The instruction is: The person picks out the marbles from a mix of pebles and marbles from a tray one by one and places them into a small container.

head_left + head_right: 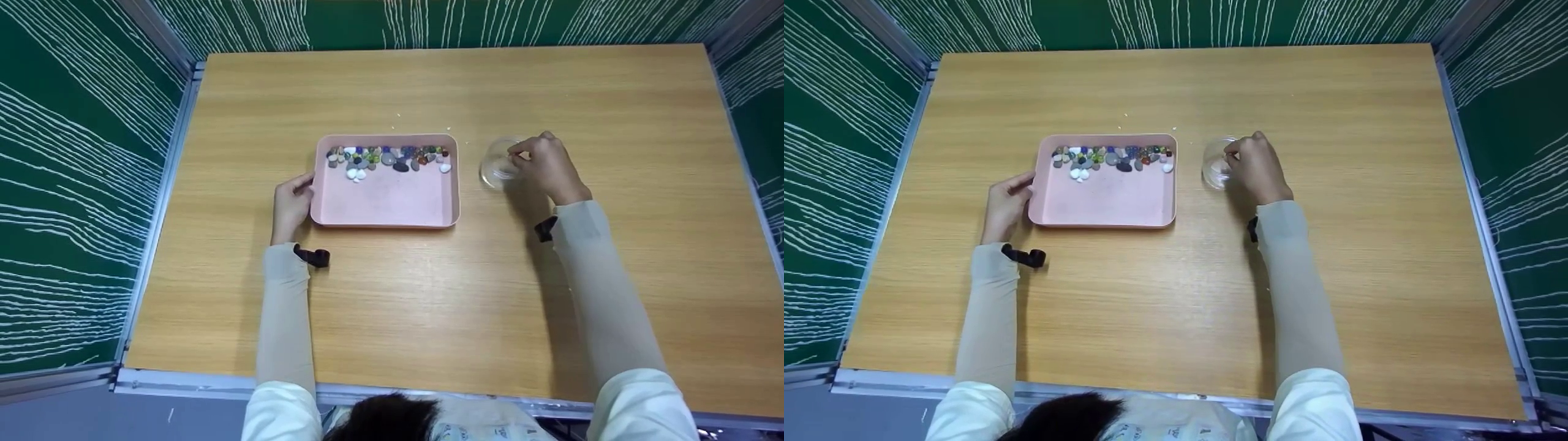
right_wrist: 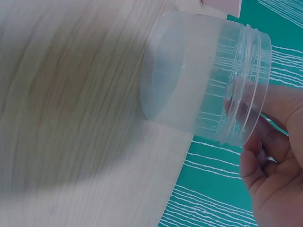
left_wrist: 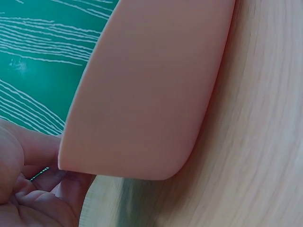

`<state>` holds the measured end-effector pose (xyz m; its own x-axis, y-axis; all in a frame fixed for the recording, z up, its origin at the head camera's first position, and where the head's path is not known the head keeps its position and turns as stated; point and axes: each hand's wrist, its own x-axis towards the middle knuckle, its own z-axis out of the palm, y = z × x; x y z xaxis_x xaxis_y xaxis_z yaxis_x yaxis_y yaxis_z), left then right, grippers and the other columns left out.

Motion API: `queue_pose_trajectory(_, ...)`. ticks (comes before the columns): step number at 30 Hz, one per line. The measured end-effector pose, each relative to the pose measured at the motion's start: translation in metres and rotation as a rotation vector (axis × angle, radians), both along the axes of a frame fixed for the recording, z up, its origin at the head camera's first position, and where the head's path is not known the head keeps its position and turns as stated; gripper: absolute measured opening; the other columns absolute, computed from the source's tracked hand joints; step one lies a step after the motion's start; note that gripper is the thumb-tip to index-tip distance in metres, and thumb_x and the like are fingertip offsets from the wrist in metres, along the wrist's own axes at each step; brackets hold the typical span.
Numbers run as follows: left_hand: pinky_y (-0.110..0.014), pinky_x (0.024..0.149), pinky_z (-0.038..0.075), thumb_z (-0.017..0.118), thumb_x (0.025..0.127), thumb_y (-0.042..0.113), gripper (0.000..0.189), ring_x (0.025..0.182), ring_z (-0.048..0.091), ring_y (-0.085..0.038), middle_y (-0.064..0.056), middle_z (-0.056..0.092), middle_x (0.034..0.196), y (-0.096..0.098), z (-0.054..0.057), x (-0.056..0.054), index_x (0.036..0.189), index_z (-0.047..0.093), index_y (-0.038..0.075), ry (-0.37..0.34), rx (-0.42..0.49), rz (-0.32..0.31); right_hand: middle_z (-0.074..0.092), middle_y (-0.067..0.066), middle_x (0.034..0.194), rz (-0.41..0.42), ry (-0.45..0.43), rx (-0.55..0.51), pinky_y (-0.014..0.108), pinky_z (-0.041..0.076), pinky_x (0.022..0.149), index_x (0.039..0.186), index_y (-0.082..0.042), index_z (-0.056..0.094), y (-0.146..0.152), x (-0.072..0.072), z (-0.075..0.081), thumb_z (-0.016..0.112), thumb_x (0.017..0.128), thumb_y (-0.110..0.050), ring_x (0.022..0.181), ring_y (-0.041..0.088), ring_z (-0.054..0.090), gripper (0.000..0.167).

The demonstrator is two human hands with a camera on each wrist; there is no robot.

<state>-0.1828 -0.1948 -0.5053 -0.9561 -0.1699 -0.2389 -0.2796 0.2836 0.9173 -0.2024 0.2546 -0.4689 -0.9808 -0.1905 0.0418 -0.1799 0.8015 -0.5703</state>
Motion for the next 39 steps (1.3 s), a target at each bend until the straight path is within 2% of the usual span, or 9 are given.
queue_pose_trajectory(7, -0.027, 0.103, 0.047, 0.048, 0.091, -0.007, 0.040, 0.124, 0.056, -0.024, -0.017, 0.057, 0.135, 0.0012, -0.0008, -0.0012, 0.129, 0.058, 0.000, -0.022, 0.001, 0.022, 0.070, 0.023, 0.107, -0.004, -0.002, -0.004, 0.029, 0.032, 0.063, 0.105, 0.004, 0.071, 0.0001, 0.0001, 0.0004, 0.062, 0.090, -0.003, 0.080, 0.025, 0.040, 0.019)
queue_pose_trajectory(18, -0.026, 0.104, 0.047, 0.049, 0.092, -0.006, 0.040, 0.125, 0.055, -0.023, -0.014, 0.055, 0.138, 0.0015, 0.0011, -0.0020, 0.130, 0.057, 0.003, -0.051, -0.027, 0.010, 0.069, 0.025, 0.107, -0.036, -0.031, -0.012, 0.029, 0.035, 0.065, 0.107, 0.006, 0.070, -0.0002, 0.0007, 0.0028, 0.059, 0.090, -0.003, 0.084, 0.027, 0.043, 0.022)
queue_pose_trajectory(27, -0.027, 0.103, 0.048, 0.050, 0.091, -0.005, 0.039, 0.123, 0.056, -0.025, -0.016, 0.056, 0.136, 0.0021, 0.0011, -0.0011, 0.129, 0.058, 0.001, -0.036, -0.010, 0.021, 0.069, 0.023, 0.107, -0.014, 0.018, -0.026, 0.030, 0.039, 0.070, 0.103, 0.005, 0.072, -0.0029, -0.0007, 0.0037, 0.059, 0.089, -0.002, 0.088, 0.029, 0.048, 0.020)
queue_pose_trajectory(34, -0.028, 0.105, 0.045, 0.047, 0.090, -0.007, 0.040, 0.125, 0.055, -0.025, -0.018, 0.057, 0.134, 0.0026, 0.0007, 0.0005, 0.128, 0.058, -0.002, 0.008, -0.012, 0.010, 0.070, 0.023, 0.106, -0.010, 0.013, -0.020, 0.028, 0.036, 0.067, 0.103, 0.005, 0.072, -0.0045, 0.0000, 0.0046, 0.060, 0.090, -0.002, 0.084, 0.027, 0.044, 0.018)
queue_pose_trajectory(39, -0.028, 0.105, 0.046, 0.047, 0.091, -0.007, 0.040, 0.125, 0.055, -0.024, -0.017, 0.058, 0.134, 0.0025, 0.0022, 0.0007, 0.129, 0.058, -0.001, -0.001, -0.019, 0.014, 0.070, 0.024, 0.105, -0.004, 0.012, -0.022, 0.030, 0.037, 0.068, 0.104, 0.005, 0.071, -0.0050, -0.0004, 0.0065, 0.060, 0.090, -0.002, 0.086, 0.031, 0.047, 0.019)
